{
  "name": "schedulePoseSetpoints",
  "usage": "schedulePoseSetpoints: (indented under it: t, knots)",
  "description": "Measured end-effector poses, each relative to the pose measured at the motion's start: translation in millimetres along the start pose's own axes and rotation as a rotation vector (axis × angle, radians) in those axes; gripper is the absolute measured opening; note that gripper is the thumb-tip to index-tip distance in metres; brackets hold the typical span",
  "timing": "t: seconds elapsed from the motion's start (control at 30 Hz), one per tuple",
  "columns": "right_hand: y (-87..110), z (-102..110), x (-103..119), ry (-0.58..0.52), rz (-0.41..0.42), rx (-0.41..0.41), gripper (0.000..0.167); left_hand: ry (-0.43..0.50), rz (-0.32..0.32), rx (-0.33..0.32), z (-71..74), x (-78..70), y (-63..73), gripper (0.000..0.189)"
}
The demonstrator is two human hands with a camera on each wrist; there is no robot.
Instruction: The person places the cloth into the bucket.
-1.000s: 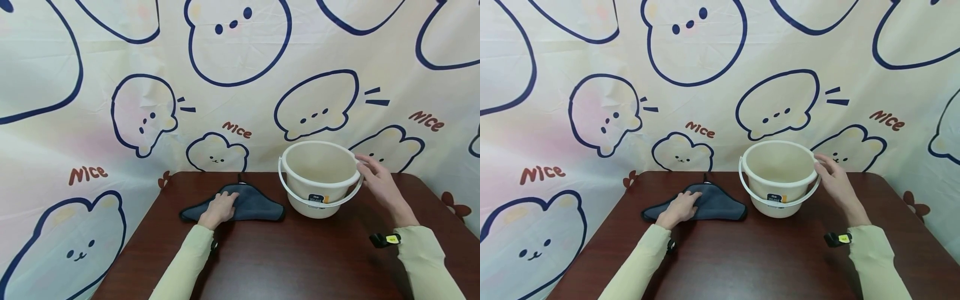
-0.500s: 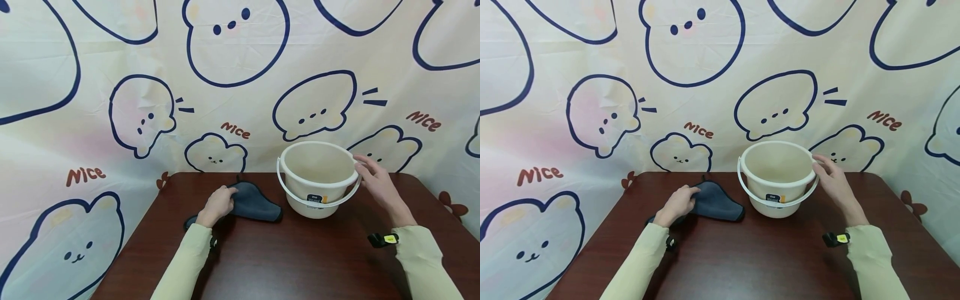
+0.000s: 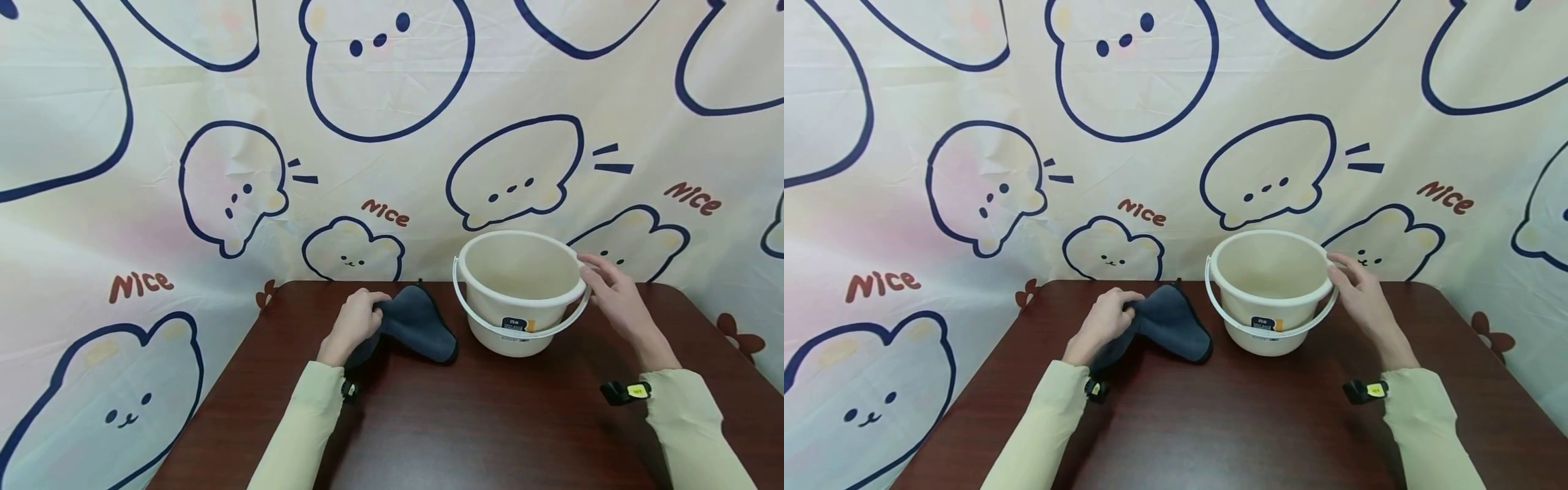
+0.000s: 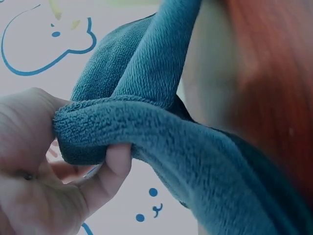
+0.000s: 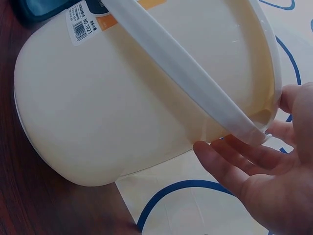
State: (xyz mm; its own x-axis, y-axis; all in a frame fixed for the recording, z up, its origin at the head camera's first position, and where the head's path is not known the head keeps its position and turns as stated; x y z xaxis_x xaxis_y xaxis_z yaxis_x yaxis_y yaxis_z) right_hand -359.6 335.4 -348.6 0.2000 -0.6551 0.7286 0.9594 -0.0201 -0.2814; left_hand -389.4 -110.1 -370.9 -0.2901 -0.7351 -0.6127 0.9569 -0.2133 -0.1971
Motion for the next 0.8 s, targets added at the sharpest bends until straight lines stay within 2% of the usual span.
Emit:
schedulePoseSetpoints:
  t: [0.23, 0.57, 0.8]
  knots:
    - [1.5, 0, 1, -0.005, -0.008, 0.0, 0.057, 0.075, -0.033, -0.111, 19.2, -16.7, -1.8, 0.028]
    - [0.6, 0, 2, -0.003, -0.014, -0.001, 0.057, 0.167, -0.067, -0.214, 45.7, -42.8, -6.3, 0.029]
    - [0.2, 0, 0, 0.006, -0.027, 0.005, 0.058, 0.222, -0.107, -0.313, 63.9, -63.5, -10.7, 0.03]
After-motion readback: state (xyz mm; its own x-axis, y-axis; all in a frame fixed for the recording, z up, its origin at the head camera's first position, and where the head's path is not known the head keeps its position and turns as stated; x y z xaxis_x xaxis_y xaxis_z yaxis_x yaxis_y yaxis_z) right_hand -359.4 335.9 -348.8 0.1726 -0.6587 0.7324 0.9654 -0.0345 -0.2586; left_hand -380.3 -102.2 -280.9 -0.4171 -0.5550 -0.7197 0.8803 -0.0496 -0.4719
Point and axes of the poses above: each hand's wrist, its own y-axis away from the middle knuckle, its own z-axis out of the back of the hand, x = y × z, the point moved 8 cm from there along -y, towards the middle knuckle, and after that the axes turned 9 degrees about y, right-handed, at the moved point
